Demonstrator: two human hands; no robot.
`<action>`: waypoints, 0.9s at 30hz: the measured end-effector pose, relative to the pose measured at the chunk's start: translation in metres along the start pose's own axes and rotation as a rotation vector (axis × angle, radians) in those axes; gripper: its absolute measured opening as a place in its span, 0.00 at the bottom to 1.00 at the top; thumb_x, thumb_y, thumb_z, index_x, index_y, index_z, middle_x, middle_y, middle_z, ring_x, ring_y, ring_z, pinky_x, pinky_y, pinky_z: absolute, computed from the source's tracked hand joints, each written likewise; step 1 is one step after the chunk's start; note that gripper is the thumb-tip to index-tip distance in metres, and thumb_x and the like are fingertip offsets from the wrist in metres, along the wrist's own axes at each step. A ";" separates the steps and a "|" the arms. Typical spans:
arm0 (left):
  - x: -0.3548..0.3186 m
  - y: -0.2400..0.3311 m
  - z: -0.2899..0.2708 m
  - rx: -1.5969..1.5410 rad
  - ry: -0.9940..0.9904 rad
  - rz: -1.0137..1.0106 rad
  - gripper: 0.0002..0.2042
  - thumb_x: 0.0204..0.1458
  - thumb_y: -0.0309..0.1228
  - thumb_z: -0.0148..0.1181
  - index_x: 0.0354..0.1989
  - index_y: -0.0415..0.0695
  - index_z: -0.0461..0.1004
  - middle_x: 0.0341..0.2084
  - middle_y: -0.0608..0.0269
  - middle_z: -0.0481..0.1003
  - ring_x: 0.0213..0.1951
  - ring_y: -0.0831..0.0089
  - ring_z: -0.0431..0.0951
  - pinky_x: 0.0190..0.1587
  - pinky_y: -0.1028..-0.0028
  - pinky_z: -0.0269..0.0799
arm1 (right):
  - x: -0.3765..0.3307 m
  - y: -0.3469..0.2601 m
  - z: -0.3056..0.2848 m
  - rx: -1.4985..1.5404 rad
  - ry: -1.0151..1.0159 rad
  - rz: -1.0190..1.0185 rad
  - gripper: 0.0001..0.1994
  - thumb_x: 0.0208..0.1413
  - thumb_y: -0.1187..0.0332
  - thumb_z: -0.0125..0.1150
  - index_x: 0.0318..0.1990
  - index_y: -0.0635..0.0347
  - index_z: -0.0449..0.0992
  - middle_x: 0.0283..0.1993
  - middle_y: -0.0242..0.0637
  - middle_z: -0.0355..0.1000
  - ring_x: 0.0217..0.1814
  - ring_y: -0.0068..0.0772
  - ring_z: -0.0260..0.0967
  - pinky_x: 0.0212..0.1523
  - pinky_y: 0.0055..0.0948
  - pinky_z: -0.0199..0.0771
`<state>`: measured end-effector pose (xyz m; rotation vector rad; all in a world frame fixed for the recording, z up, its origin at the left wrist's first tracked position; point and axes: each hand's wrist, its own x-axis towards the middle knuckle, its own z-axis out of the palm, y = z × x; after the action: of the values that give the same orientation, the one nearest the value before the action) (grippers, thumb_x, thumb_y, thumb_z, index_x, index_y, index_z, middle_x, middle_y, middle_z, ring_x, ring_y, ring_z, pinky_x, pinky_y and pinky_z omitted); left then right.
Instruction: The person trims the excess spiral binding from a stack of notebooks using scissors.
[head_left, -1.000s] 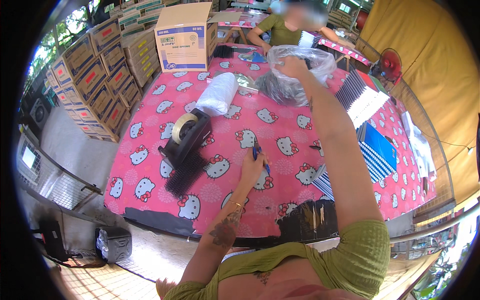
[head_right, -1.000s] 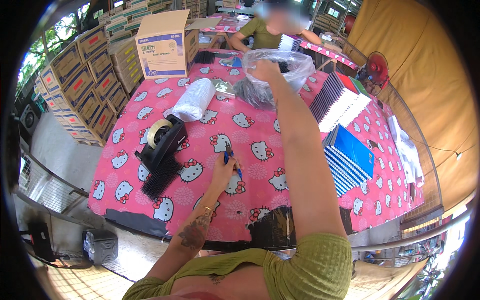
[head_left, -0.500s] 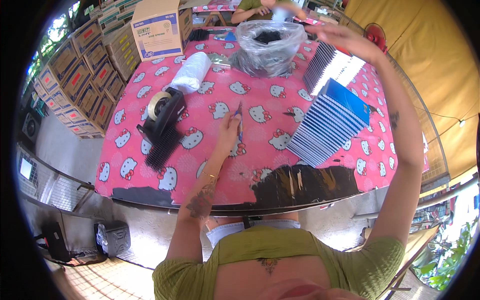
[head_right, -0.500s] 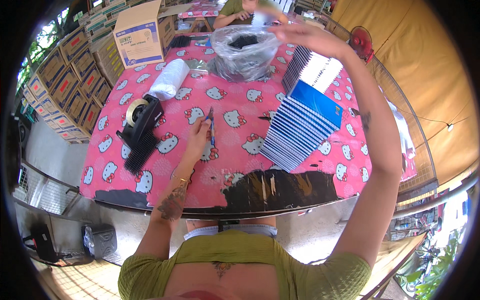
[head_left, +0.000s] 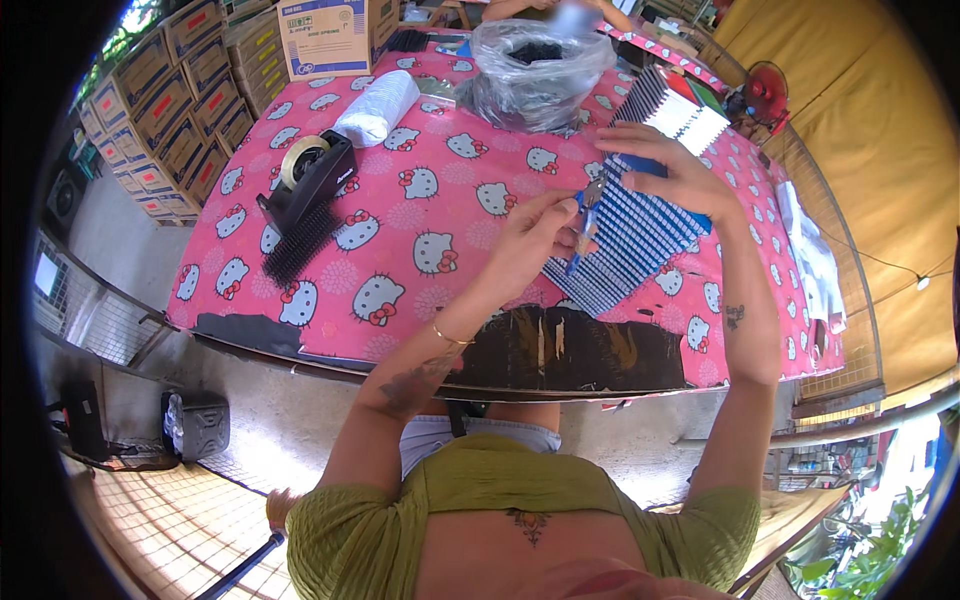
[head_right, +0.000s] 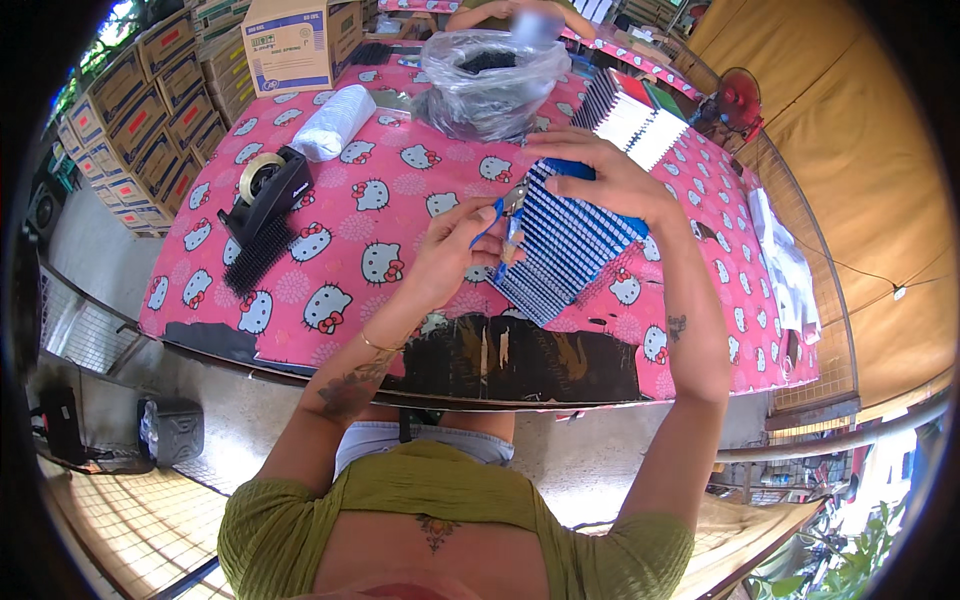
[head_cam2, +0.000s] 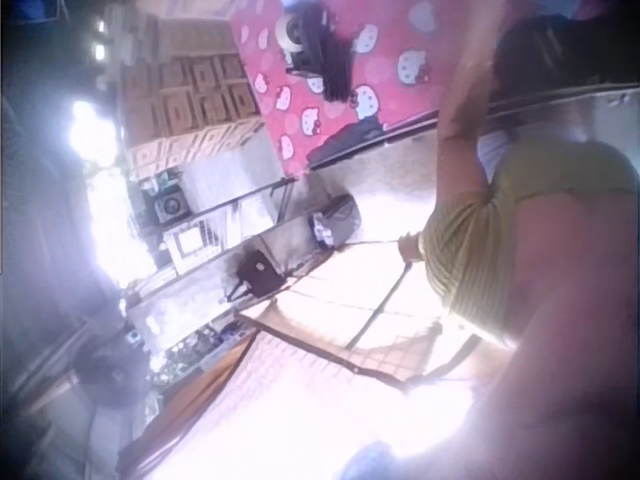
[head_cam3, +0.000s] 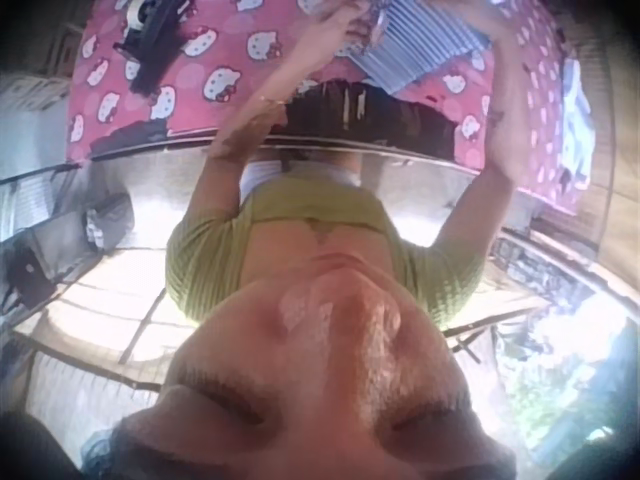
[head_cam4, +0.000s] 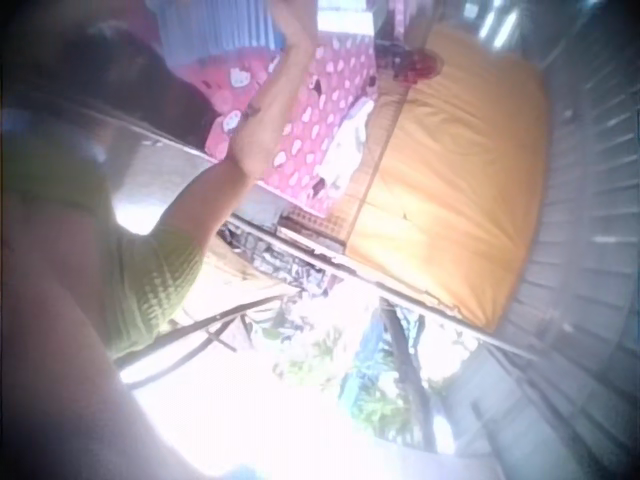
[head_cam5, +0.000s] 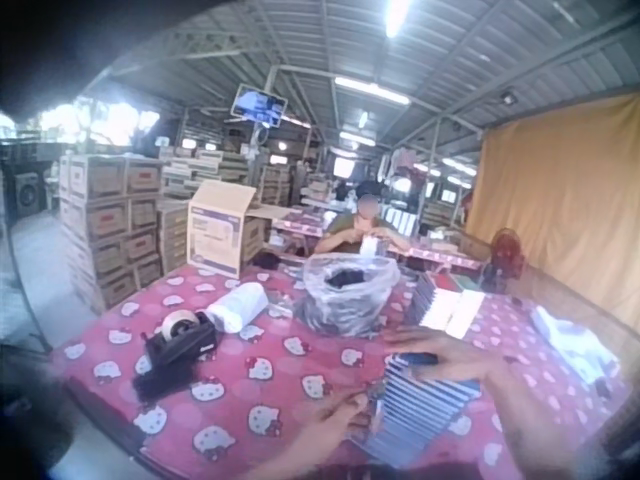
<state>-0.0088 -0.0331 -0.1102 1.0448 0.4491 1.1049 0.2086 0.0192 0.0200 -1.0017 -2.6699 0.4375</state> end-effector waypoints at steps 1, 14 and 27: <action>0.001 -0.002 0.003 -0.014 0.004 0.019 0.20 0.64 0.39 0.44 0.56 0.36 0.65 0.38 0.53 0.77 0.39 0.62 0.81 0.42 0.68 0.77 | 0.000 0.002 0.001 -0.003 0.016 -0.010 0.24 0.55 0.65 0.60 0.61 0.54 0.70 0.67 0.40 0.62 0.73 0.45 0.50 0.72 0.42 0.45; 0.017 -0.009 0.014 -0.118 0.003 0.007 0.20 0.64 0.40 0.46 0.55 0.35 0.66 0.36 0.53 0.77 0.35 0.64 0.81 0.39 0.71 0.77 | -0.002 0.014 0.004 -0.016 0.071 -0.047 0.23 0.60 0.58 0.54 0.60 0.56 0.70 0.65 0.41 0.65 0.70 0.48 0.53 0.71 0.43 0.46; 0.005 -0.005 0.004 0.056 0.073 -0.026 0.21 0.62 0.39 0.48 0.55 0.34 0.69 0.37 0.55 0.78 0.35 0.66 0.81 0.37 0.72 0.76 | -0.001 0.005 0.006 -0.032 0.090 -0.104 0.20 0.46 0.68 0.65 0.49 0.58 0.74 0.51 0.41 0.71 0.60 0.45 0.63 0.67 0.41 0.55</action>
<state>-0.0014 -0.0303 -0.1117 1.0472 0.5528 1.1155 0.2105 0.0211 0.0127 -0.8655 -2.6407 0.3212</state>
